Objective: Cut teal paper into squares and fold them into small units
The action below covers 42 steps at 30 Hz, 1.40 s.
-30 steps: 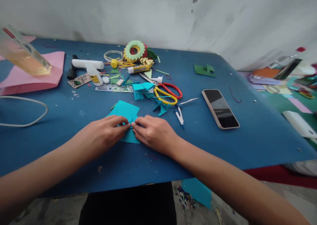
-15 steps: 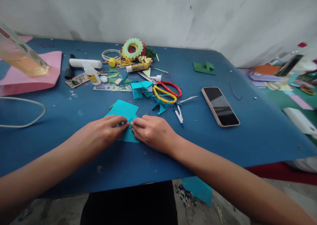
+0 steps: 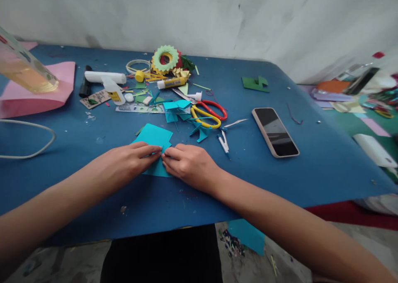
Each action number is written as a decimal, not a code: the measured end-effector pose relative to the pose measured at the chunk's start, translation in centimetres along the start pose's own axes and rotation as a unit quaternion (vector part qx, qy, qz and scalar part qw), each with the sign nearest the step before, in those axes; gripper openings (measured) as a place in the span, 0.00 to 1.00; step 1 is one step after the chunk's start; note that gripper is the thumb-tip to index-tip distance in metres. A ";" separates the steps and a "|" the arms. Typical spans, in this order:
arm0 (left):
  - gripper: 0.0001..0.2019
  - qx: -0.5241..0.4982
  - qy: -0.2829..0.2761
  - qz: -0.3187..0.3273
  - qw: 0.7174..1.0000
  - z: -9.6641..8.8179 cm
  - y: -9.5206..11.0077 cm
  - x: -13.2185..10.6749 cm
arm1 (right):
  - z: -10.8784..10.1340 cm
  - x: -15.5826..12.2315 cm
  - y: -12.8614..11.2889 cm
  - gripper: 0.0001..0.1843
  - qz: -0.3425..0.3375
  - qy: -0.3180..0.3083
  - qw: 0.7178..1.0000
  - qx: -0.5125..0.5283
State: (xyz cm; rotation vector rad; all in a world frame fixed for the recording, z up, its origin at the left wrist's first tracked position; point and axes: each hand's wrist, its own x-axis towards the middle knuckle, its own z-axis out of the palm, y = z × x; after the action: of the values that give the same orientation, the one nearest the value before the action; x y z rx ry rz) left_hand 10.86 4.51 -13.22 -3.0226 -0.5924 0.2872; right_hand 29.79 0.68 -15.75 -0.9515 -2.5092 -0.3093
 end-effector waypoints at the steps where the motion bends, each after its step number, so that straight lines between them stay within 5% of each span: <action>1: 0.09 -0.003 -0.002 0.002 1.000 0.0 -0.1 0.0 | 0.1 0.0 0.0 0.14 0.005 0.001 1.000 0.009; 11: 0.07 -0.027 0.027 0.012 0.999 0.3 -0.4 -0.4 | 0.1 -0.7 0.3 0.11 0.023 0.015 0.990 0.139; 31: 0.10 -0.050 0.047 0.017 0.997 0.1 -0.5 -0.3 | -0.1 -0.6 0.3 0.14 0.010 -0.020 0.991 0.133; 42: 0.14 -0.113 0.070 -0.027 0.991 -0.7 -0.6 -0.2 | -0.3 -1.1 -0.6 0.14 0.090 -0.040 0.990 0.097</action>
State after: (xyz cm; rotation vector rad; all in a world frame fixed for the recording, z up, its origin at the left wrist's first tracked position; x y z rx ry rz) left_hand 10.57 4.94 -12.45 -3.1993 -0.7395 0.0029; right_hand 30.22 -0.45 -16.02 -1.1186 -2.4461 0.0301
